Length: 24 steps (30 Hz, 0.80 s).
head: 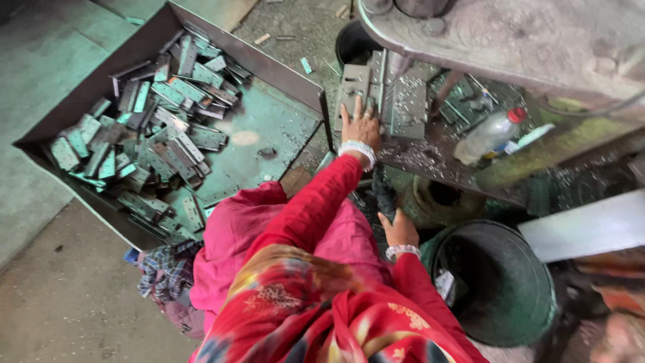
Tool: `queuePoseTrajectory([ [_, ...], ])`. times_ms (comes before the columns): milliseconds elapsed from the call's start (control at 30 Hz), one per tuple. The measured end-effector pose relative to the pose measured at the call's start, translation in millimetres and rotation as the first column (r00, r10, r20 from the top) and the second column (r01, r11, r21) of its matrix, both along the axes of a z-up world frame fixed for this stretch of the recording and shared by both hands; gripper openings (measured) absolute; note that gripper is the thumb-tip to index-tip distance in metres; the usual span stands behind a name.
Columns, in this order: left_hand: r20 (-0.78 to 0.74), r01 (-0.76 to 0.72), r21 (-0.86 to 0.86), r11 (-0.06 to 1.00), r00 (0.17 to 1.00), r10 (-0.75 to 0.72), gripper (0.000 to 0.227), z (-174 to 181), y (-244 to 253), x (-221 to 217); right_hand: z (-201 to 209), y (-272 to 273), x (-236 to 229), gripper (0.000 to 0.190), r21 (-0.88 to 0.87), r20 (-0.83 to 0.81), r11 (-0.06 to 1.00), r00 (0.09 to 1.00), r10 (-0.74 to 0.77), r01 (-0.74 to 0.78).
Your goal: The person repeatedly picks small metal pieces from a bin, places them under a drill press, and operates the machine to drill holes. The person then removes the processed pieces and places them back into the bin.
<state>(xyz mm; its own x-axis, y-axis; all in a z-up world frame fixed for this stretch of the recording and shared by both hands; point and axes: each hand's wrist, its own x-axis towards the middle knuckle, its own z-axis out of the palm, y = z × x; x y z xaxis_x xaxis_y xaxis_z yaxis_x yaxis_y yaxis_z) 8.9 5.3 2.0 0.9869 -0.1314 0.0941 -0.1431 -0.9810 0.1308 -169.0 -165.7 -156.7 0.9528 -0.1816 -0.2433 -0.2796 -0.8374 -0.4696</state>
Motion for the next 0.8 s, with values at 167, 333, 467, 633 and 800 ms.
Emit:
queuePoseTrajectory([
  [167,-0.168,0.022,0.065,0.998,0.986,-0.011,0.038,10,-1,7,22,-25,33,0.069,0.063,-0.07,0.995,0.994,0.085,-0.081],
  [333,-0.131,-0.044,0.049,0.998,0.99,0.051,0.038,9,-4,27,27,-15,18,0.067,0.03,-0.004,0.998,0.998,0.059,-0.059],
  [467,-0.033,-0.025,-0.009,1.0,0.999,0.025,0.057,6,0,24,19,-4,1,0.066,0.101,0.013,0.995,1.0,-0.001,-0.001],
  [633,-0.134,-0.038,-0.008,0.999,0.99,0.037,0.048,8,-1,34,38,-27,30,0.069,0.05,-0.068,0.993,0.992,0.109,-0.106],
  [800,-0.09,-0.057,0.055,0.997,0.994,0.062,0.05,11,-7,49,21,-11,10,0.072,0.108,0.081,0.993,0.996,0.035,-0.044],
])
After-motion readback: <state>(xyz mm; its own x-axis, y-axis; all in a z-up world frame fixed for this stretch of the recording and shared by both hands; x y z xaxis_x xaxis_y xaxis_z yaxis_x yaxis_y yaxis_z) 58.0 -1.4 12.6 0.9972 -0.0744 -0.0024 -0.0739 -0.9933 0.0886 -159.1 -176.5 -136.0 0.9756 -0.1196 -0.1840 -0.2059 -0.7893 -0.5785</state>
